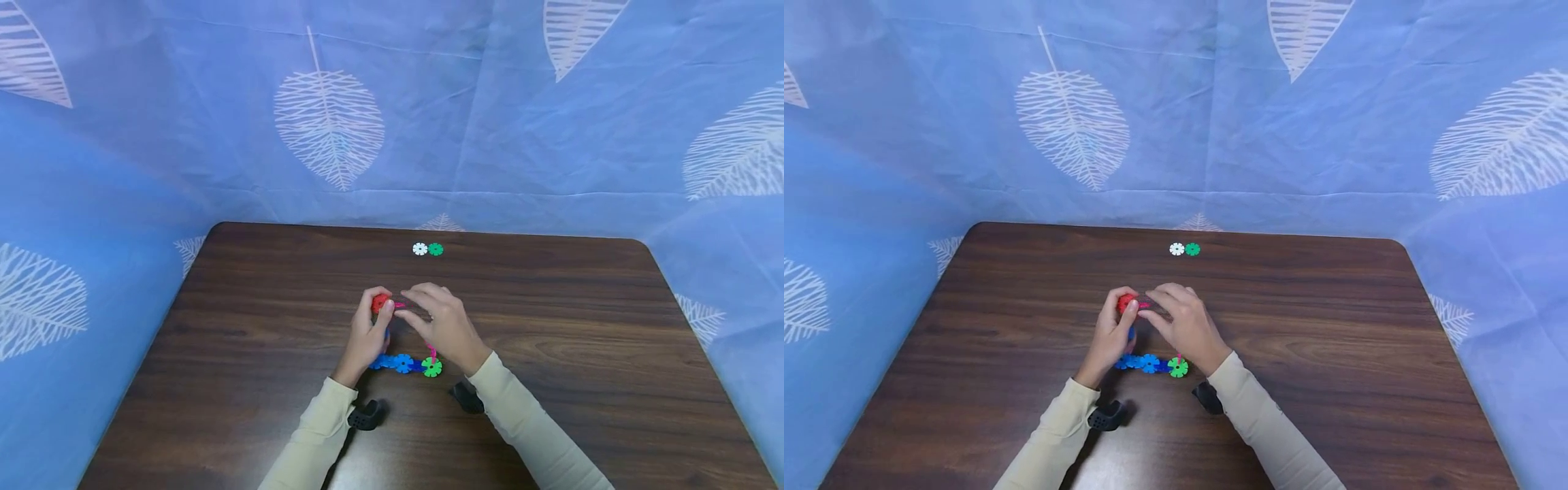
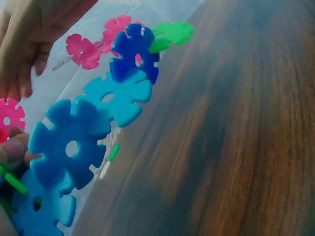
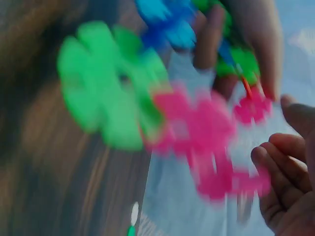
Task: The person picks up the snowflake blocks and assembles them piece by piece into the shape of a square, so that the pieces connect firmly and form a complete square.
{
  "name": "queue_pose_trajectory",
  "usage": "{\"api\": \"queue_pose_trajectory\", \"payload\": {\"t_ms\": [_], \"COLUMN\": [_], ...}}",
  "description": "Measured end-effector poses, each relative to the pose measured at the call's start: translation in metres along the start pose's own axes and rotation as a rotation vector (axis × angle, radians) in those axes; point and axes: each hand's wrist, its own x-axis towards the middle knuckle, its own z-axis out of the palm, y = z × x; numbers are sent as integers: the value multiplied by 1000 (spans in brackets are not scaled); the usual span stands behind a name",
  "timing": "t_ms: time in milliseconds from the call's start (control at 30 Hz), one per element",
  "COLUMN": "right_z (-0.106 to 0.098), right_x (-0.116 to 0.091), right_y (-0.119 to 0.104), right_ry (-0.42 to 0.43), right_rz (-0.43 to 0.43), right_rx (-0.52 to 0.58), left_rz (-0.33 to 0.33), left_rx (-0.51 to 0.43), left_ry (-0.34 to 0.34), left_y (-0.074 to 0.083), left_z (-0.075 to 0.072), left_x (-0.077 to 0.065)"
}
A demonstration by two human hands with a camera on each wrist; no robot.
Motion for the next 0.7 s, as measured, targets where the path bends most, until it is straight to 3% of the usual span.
{"api": "queue_pose_trajectory", "payload": {"t_ms": [167,333,500,700], "right_z": [-7,-2,12,24], "right_x": [9,18,27,39], "right_y": [39,87,117,136], "right_ry": [25,-100,-200,-201], "right_rz": [215,433,557,649], "right_rx": [32,-66,-125,-133], "left_rz": [-9,-13,-11,-17], "left_rx": [-40,-64,-79,-66], "left_ry": [6,25,65,71], "left_y": [-8,-9,-8,-5], "left_z": [-4,-7,-9,-10], "left_x": [-1,-3,-7,-8]}}
